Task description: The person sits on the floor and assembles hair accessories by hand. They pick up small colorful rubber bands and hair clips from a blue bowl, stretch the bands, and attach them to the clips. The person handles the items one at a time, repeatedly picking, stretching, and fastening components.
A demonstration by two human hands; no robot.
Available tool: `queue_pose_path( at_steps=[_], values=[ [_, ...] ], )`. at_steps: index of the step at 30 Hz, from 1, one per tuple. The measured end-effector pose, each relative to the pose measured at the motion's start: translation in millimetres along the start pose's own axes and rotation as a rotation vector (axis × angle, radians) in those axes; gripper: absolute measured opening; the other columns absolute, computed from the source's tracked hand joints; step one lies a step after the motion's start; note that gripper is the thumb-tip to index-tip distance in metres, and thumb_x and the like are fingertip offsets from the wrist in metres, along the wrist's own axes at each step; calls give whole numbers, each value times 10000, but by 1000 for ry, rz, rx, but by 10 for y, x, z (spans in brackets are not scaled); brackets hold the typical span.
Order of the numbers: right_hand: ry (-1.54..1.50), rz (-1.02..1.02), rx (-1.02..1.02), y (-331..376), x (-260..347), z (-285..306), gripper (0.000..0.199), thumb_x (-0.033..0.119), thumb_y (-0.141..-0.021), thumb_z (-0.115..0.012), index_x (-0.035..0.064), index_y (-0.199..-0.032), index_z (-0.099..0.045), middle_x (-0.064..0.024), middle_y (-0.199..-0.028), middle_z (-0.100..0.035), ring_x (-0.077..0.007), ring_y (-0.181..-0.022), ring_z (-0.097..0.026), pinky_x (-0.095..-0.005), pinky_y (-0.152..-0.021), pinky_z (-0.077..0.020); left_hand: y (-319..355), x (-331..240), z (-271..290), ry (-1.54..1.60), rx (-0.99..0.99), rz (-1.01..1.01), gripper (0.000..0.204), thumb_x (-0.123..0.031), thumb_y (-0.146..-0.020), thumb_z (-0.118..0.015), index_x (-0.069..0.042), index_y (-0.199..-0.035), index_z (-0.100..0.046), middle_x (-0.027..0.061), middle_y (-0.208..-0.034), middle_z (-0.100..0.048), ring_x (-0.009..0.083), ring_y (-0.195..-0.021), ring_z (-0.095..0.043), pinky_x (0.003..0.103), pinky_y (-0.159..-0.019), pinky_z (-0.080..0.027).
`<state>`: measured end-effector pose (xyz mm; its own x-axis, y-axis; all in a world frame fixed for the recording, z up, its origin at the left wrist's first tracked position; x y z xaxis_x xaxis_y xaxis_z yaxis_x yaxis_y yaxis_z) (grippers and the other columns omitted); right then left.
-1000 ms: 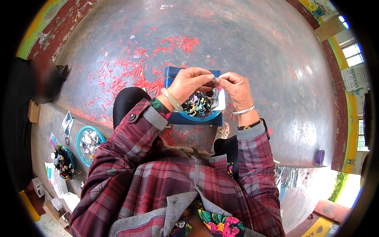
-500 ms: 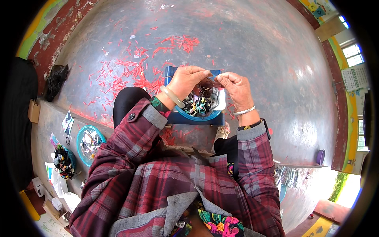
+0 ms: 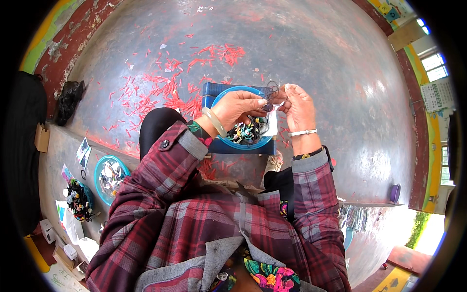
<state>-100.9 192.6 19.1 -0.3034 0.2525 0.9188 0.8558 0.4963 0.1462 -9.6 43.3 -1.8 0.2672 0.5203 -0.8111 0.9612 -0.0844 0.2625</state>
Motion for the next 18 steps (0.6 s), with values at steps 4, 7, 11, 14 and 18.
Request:
queue_pose_path(
  at_steps=[4, 7, 11, 14, 18],
  values=[
    [20, -14, 20, 3, -17, -33, 188, 219, -879, -553, 34, -914, -547, -102, -776, -642, -167, -640, -626, -236, -525, -466, -1, 2, 10, -21, 0, 1, 231, -185, -867, -575, 3, -1001, -582, 69, -906, -642, 146, -827, -637, 172, -477, -417],
    [67, -6, 22, 34, -11, -87, 228, 259, -855, -594, 36, -896, -566, -80, -759, -637, -148, -670, -615, -232, -555, -459, 8, -15, 0, 49, -56, -28, 205, -188, -871, -567, -15, -977, -595, 62, -882, -648, 132, -793, -633, 186, -498, -416],
    [344, -13, 191, 12, -72, -79, 275, 302, -809, -654, 31, -826, -608, -38, -722, -618, -103, -680, -581, -221, -565, -434, -19, -11, 61, 204, -122, -96, 181, -212, -877, -558, -47, -933, -608, 40, -867, -648, 110, -771, -616, 200, -527, -402],
    [442, 2, 239, 9, -154, -75, 243, 241, -775, -694, 10, -791, -620, -15, -696, -606, -83, -652, -560, -215, -586, -438, -28, -4, 95, 227, -136, -117, 192, -224, -881, -554, -46, -931, -607, 35, -860, -647, 105, -769, -608, 196, -533, -401],
    [409, -24, 266, 16, -164, -100, 179, 160, -789, -675, -8, -816, -618, -10, -690, -601, -73, -641, -559, -207, -599, -448, -6, -19, 79, 205, -162, -109, 202, -232, -886, -547, -41, -920, -604, 40, -848, -643, 100, -739, -599, 199, -535, -405]
  ],
)
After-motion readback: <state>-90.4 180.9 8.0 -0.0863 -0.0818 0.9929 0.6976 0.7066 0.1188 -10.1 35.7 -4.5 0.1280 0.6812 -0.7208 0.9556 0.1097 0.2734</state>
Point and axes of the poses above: each hand's wrist, its own y-axis away from the middle knuckle, its own z-axis out of the back of the hand, x = y × z, the point moved 2 cm from there along -y, towards the middle knuckle
